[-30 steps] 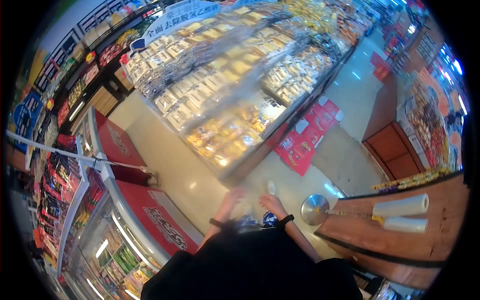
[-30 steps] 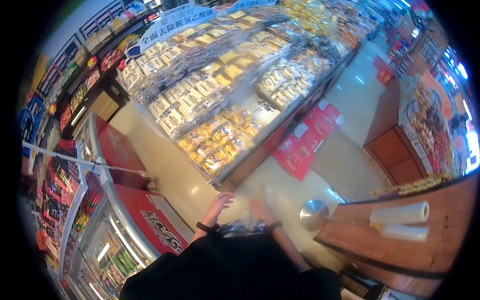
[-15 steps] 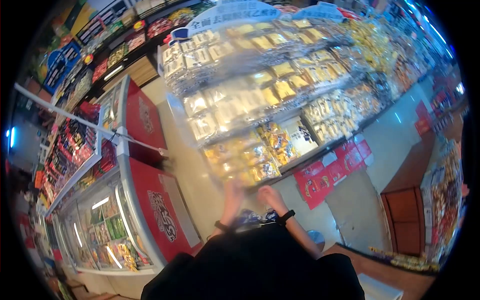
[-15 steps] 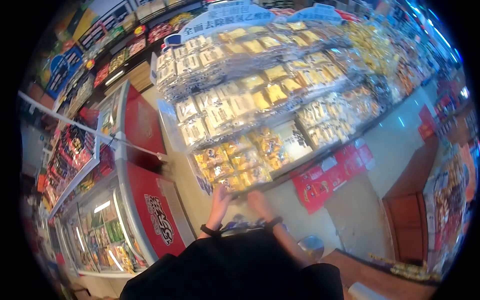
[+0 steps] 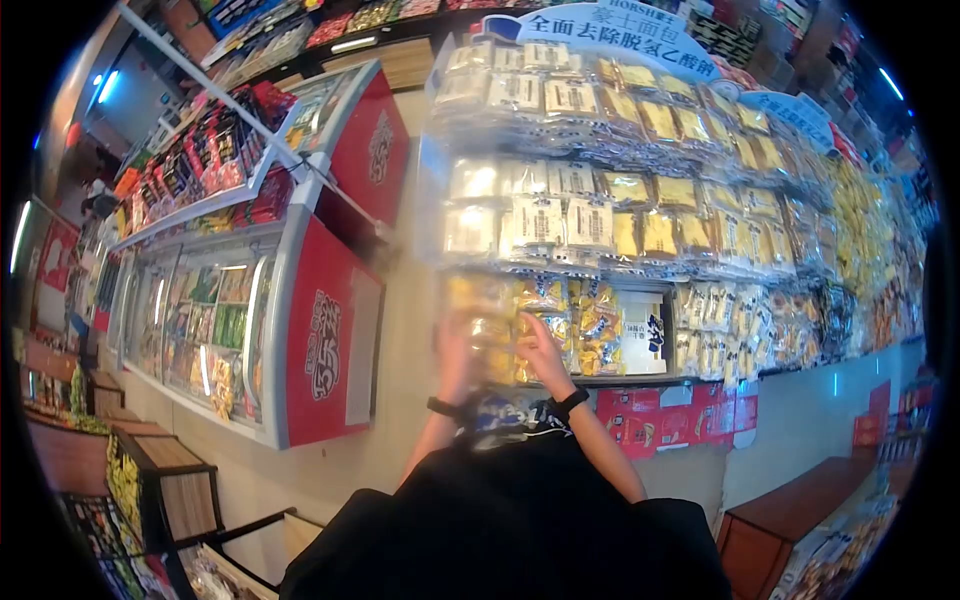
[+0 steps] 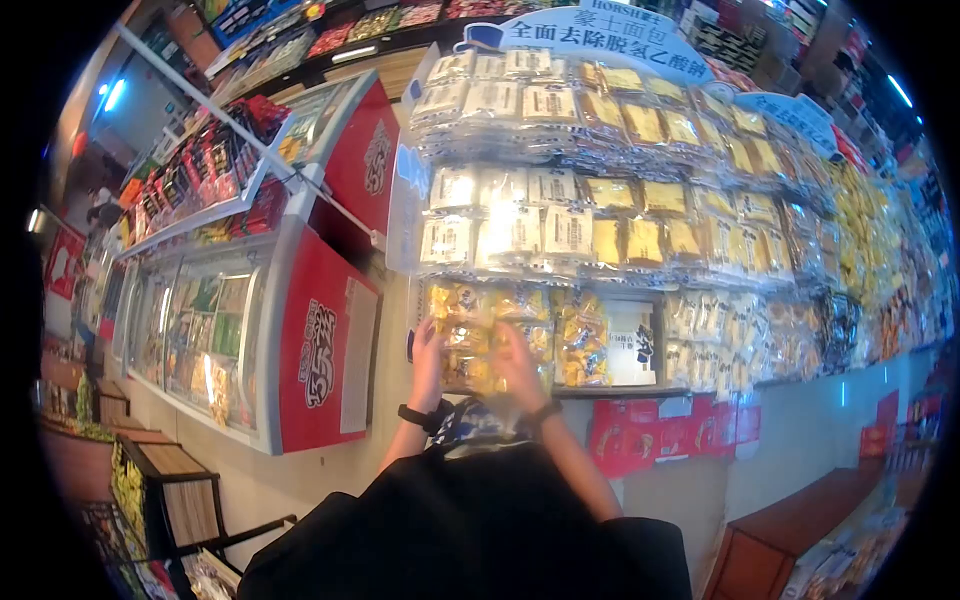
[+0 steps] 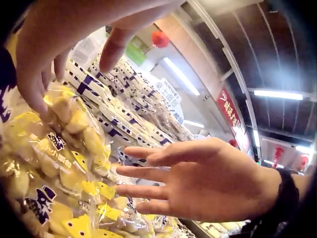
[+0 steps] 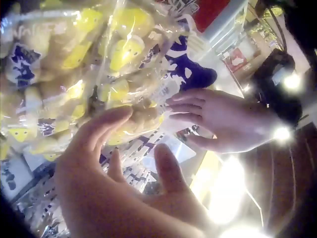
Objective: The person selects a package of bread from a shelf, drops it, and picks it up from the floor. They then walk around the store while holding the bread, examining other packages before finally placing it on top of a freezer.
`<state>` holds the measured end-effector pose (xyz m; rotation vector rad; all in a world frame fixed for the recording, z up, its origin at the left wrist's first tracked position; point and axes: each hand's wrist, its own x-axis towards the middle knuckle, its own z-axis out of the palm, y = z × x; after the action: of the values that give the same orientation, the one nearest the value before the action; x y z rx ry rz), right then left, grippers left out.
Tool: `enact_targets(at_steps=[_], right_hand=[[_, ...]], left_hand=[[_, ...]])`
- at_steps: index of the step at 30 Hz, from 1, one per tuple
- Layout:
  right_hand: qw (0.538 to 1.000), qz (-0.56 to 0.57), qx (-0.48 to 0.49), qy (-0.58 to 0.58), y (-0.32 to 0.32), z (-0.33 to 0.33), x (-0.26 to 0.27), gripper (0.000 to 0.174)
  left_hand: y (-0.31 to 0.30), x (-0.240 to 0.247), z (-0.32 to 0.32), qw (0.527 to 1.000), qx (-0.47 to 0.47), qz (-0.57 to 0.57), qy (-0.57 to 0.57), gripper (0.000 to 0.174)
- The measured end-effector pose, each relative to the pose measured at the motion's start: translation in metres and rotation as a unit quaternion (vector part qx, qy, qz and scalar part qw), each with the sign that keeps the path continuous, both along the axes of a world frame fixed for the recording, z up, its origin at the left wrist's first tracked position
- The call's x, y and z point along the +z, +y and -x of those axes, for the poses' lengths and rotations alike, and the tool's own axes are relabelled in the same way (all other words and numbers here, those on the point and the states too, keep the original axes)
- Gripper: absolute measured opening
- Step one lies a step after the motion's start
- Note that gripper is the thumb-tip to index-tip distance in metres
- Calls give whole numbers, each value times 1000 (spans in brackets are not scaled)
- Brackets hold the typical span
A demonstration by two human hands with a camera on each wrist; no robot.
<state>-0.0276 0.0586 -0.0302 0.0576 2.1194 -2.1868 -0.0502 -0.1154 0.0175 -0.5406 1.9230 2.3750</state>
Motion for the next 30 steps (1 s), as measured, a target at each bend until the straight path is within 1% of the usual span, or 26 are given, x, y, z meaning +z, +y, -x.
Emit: enact_targets(at_steps=[1,2,3,5,7,8,9,10,11,12,13,14,16,19,22,25,28,29,30], right_hand=[[999,32,26,-28,2,7,-5,65],[998,48,30,-34,4,10,-9,64],[997,65,34,-39,1,13,3,64],[994,91,30,-57,-1,15,7,63],[990,112,11,-83,3,11,-5,60],[990,122,9,-77,6,7,-11,59],[989,131,4,-71,11,5,-16,57],[988,138,-2,-63,13,3,-21,56],[986,138,-41,-88,12,0,-27,47],[985,135,-40,-98,15,-4,-30,44],[984,131,-40,-111,20,-10,-33,41],[983,127,-42,-123,23,-17,-35,39],[984,112,-31,-136,26,-33,-38,35],[985,99,-20,-142,27,-47,-45,29],[981,100,-54,-157,13,-61,-50,26],[987,64,-3,-144,-6,-73,-59,22],[978,-42,61,-193,-30,-81,-83,22],[983,-69,77,-153,-38,-86,-109,20],[978,-55,100,-176,-51,-90,-107,19]], left_hand=[[-1,-13,3,1000,14,10,-1,50],[-1,-26,3,999,29,20,-3,50],[3,-17,-1,1000,29,-9,0,49],[14,13,-13,997,31,-64,8,48],[12,10,-20,999,19,-26,-17,47],[11,7,-25,999,11,-6,-32,47],[10,2,-28,999,20,39,-26,44],[6,-3,-33,999,9,29,-38,42],[4,-7,-38,999,-3,16,-48,41],[2,-14,-43,998,-18,3,-59,40],[-1,-26,-45,999,-24,19,-40,38],[-5,-37,-51,997,-44,16,-61,37],[-9,-29,-61,991,-85,10,-101,36],[-9,-29,-75,991,-88,39,-97,38],[-21,-23,-90,990,-102,36,-95,42],[-44,-16,-116,990,-110,17,-87,43],[-74,-38,-145,992,-63,77,-77,45],[-89,-28,-153,985,-90,107,-100,42],[-104,-33,-161,987,-78,104,-97,42]])
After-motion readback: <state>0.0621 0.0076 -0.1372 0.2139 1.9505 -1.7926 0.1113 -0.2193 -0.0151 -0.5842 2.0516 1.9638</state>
